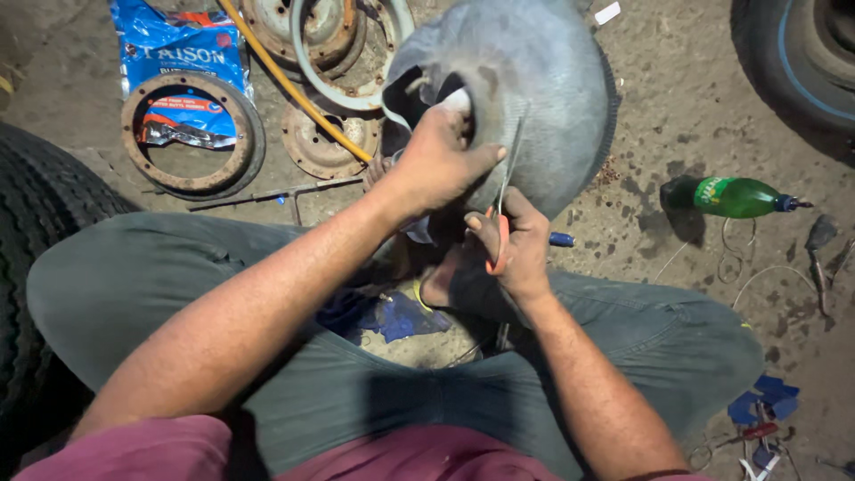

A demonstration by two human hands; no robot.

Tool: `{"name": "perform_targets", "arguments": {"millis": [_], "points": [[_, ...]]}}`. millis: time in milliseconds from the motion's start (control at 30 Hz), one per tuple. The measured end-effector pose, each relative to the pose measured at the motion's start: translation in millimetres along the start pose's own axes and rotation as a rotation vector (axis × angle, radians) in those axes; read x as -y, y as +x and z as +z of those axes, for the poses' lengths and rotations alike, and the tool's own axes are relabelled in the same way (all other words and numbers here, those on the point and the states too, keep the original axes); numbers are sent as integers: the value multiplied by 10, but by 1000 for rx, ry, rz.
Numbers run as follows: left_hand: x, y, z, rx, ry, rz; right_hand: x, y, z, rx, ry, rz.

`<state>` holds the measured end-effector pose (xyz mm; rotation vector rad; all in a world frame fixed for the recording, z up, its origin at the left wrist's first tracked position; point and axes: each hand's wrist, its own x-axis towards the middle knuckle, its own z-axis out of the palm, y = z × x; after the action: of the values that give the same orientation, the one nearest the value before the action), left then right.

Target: The person sits on the ground and cuts a rubber inner tube with scissors, trimming a section around the valve area. They then place the cut tube into a tire and press the tube into place inside the tire by hand.

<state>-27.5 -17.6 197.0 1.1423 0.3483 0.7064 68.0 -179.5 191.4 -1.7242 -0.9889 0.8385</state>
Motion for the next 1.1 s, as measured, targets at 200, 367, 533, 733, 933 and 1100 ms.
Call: {"name": "perform_targets", "arguments": {"millis": [200, 367, 533, 733, 933, 1100], "points": [[-111, -54, -23, 2, 272, -77, 10, 1, -27, 62, 136, -21], [-98, -53, -18, 40, 178, -40, -24, -16, -13, 58, 43, 0], [-3, -65, 3, 34, 120, -165, -18, -37, -11, 48, 94, 44], [52, -84, 11, 50, 115, -120, 0, -54, 21, 62, 194, 114], [-1, -104, 14, 29, 133, -166, 33, -17, 4, 15, 172, 101], [-28, -129, 55, 68, 91, -236, 42, -34, -10, 51, 53, -36]]}}
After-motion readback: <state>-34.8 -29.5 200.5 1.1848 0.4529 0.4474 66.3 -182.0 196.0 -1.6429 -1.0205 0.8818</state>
